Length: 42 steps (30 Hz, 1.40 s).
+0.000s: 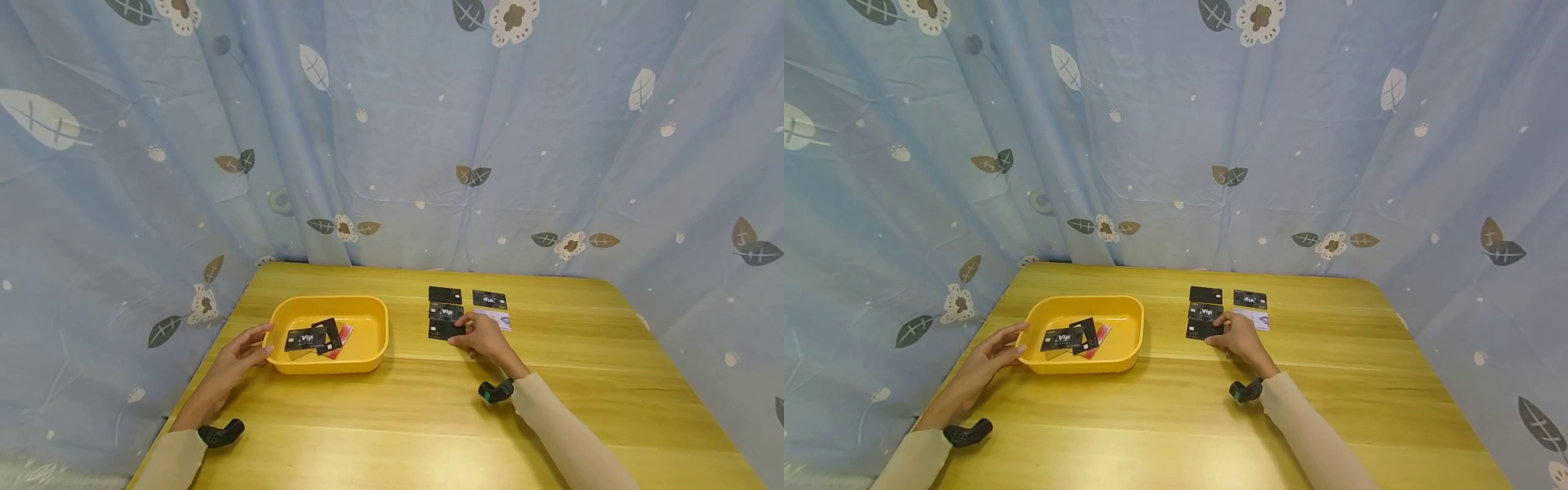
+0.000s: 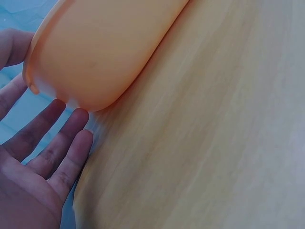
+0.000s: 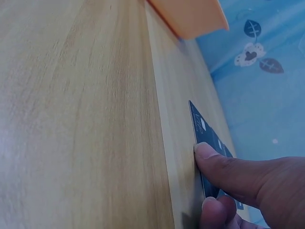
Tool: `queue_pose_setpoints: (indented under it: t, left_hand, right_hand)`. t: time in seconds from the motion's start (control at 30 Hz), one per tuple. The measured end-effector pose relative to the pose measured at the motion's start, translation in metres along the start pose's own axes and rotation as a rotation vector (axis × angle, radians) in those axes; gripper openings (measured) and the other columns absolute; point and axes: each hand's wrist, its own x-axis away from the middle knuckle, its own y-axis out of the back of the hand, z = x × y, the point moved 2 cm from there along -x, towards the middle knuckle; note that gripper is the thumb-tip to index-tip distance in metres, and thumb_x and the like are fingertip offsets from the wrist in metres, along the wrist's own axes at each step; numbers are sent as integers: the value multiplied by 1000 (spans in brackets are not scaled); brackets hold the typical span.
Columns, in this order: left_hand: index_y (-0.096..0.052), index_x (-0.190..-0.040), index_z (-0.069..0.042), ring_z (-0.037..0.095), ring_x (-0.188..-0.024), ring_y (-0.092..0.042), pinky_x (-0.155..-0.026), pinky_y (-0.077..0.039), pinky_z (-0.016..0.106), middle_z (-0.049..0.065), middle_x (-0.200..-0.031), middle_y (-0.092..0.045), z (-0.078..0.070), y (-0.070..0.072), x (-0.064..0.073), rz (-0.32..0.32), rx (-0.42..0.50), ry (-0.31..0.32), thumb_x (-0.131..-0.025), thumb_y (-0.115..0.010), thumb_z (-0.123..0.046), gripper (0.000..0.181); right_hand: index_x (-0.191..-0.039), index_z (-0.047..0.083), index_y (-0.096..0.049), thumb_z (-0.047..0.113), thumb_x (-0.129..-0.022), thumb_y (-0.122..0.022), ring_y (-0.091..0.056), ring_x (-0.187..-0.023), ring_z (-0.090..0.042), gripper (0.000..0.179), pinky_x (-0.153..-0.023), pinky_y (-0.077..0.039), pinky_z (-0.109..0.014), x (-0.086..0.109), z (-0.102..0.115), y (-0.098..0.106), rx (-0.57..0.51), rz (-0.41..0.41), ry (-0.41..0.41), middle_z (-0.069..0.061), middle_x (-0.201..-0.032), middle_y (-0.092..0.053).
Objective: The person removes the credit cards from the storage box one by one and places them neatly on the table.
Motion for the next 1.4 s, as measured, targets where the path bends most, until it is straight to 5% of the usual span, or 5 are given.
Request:
queue_pose_setpoints:
  t: [0.5, 0.73, 1.4]
  left_hand:
    - [-41, -157, -14, 31, -126, -52, -90, -55, 21, 19, -154, -42, 0, 1, 2, -1, -11, -3, -102, -67, -34, 64]
    - [-41, -157, -14, 31, -126, -52, -90, -54, 21, 19, -153, -42, 0, 0, 3, 0, -5, 6, -102, -67, -34, 64]
    - [-41, -157, -14, 26, -128, -49, -91, -55, 23, 16, -156, -40, -3, 1, 2, 30, 18, -4, -102, -67, -35, 65]
  right_hand:
    - [-116, 7, -70, 21, -81, -90, -54, -46, -20, 43, -46, -48, -30, 0, 4, -4, -6, 25, 8, -11, -81, -57]
    - [-115, 9, -71, 25, -84, -88, -57, -51, -21, 39, -53, -49, -32, -2, 11, -4, 23, 23, 92, -7, -79, -62]
    - [-117, 13, -71, 28, -94, -78, -62, -68, -46, 28, -63, -57, -58, -9, 84, -16, -176, 77, 257, -9, -90, -66]
